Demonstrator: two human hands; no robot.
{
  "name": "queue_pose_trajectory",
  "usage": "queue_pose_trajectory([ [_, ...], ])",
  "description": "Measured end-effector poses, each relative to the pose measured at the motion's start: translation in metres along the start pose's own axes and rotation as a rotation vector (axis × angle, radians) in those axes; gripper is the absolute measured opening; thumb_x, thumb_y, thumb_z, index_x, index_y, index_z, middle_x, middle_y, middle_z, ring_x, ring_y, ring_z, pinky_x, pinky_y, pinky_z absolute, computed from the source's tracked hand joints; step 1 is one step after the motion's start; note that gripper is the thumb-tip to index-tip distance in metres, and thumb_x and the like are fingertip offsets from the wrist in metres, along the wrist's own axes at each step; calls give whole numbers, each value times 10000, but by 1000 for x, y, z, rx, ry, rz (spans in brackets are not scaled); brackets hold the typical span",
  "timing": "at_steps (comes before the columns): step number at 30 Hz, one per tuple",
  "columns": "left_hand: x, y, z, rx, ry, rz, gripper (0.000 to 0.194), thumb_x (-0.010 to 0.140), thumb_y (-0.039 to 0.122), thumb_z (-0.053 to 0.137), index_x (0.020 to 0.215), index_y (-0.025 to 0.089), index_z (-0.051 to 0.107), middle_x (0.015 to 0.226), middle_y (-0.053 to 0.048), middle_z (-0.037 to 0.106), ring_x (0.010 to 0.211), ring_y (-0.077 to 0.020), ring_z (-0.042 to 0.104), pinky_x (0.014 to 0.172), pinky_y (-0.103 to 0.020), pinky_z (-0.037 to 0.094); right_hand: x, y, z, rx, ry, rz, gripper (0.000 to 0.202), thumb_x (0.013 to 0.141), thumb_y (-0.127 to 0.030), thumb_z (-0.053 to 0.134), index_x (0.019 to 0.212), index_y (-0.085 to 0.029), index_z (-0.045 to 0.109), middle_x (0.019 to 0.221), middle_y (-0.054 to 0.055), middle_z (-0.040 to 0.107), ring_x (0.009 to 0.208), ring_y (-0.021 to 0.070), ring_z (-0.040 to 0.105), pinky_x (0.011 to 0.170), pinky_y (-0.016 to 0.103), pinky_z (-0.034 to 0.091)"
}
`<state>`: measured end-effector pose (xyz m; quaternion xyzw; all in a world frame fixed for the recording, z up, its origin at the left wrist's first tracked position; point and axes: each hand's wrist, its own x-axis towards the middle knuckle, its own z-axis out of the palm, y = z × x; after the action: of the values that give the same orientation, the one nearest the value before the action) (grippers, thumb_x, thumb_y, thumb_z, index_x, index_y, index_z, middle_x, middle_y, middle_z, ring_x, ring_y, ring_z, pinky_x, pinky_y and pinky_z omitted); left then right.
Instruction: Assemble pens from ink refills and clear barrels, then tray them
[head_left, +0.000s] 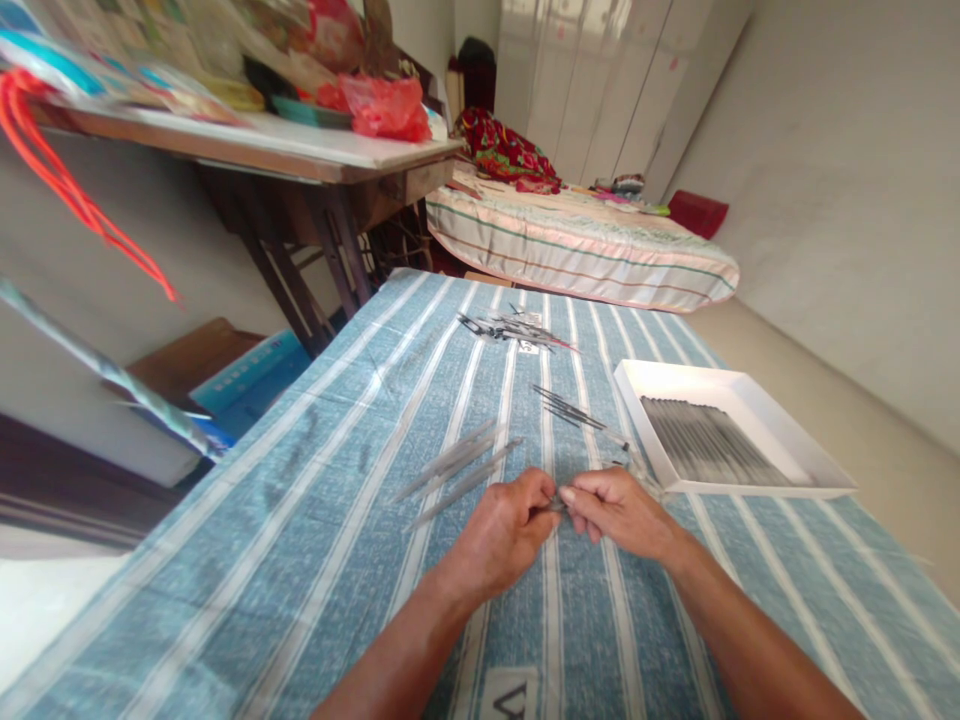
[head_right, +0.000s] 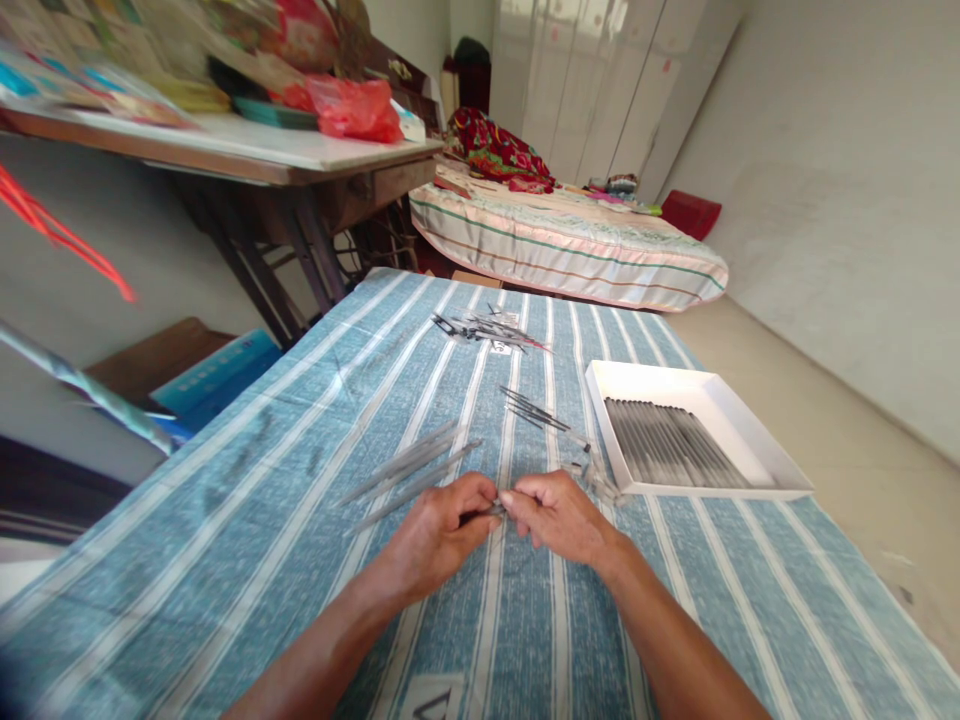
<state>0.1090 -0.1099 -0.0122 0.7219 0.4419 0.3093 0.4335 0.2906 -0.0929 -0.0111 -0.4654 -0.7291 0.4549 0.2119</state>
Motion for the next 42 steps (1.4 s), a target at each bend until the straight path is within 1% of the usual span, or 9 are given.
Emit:
queue_pose_trajectory([
  [6, 1, 0, -2, 11, 30, -10, 44, 768, 154, 492, 797, 184, 504, 570, 59, 537, 533, -109, 467, 525, -223, 320, -1, 6, 1, 149, 53, -42, 224, 792, -390, 579, 834, -170, 575, 608, -32, 584, 482, 91, 543, 485, 206, 446],
  [13, 1, 0, -2, -30, 10, 6, 43, 766, 151, 492, 787, 188, 497, 576, 61, 534, 526, -103, 457, 517, -219, 322, -1, 1, 1, 14, 11, -54, 372, 859, -402, 474, 580, -164, 536, 501, -24, 549, 437, 77, 515, 452, 184, 407],
  [18, 0, -1, -1, 7, 18, -2, 48, 769, 153, 488, 803, 185, 500, 579, 58, 536, 534, -105, 459, 518, -221, 315, 0, 2, 1, 136, 44, -37, 212, 790, -381, 583, 774, -171, 568, 569, -39, 568, 469, 84, 521, 462, 193, 429],
  [20, 0, -2, -1, 13, 14, -1, 47, 767, 153, 487, 801, 184, 498, 579, 58, 536, 532, -104, 459, 519, -221, 316, 0, 2, 1, 101, 28, -49, 224, 809, -374, 559, 727, -165, 566, 553, -35, 561, 463, 83, 522, 459, 191, 421],
  [23, 0, -4, 0, 12, 14, 10, 51, 767, 150, 484, 805, 182, 499, 605, 49, 554, 553, -107, 485, 534, -221, 332, 1, 1, 1, 7, 12, -52, 364, 857, -393, 481, 584, -160, 536, 493, -26, 536, 427, 76, 502, 435, 187, 389],
  [28, 0, -4, 1, 46, 22, 14, 55, 771, 148, 483, 809, 181, 506, 591, 53, 542, 542, -103, 467, 522, -220, 319, 1, 2, 3, 100, 46, -31, 225, 799, -387, 572, 740, -169, 573, 556, -35, 569, 458, 84, 523, 447, 189, 415],
  [32, 0, -4, 0, 33, 7, 5, 60, 779, 155, 478, 826, 178, 507, 619, 43, 569, 553, -105, 485, 532, -222, 330, 1, 0, 4, 23, 26, -35, 365, 857, -388, 484, 573, -162, 527, 482, -28, 534, 411, 68, 485, 420, 176, 377],
  [37, -1, -4, 1, 44, 15, 10, 54, 776, 154, 484, 820, 178, 506, 616, 45, 560, 567, -107, 491, 539, -221, 333, 1, 0, 5, 87, 60, -17, 227, 809, -373, 560, 720, -164, 570, 536, -35, 565, 439, 78, 511, 436, 178, 399],
  [42, -1, -5, 2, 31, 21, 10, 51, 781, 160, 479, 818, 185, 503, 647, 38, 576, 587, -113, 506, 546, -223, 337, 0, 1, 7, 22, 55, -2, 396, 863, -412, 463, 559, -162, 514, 475, -24, 537, 395, 69, 481, 414, 178, 372],
])
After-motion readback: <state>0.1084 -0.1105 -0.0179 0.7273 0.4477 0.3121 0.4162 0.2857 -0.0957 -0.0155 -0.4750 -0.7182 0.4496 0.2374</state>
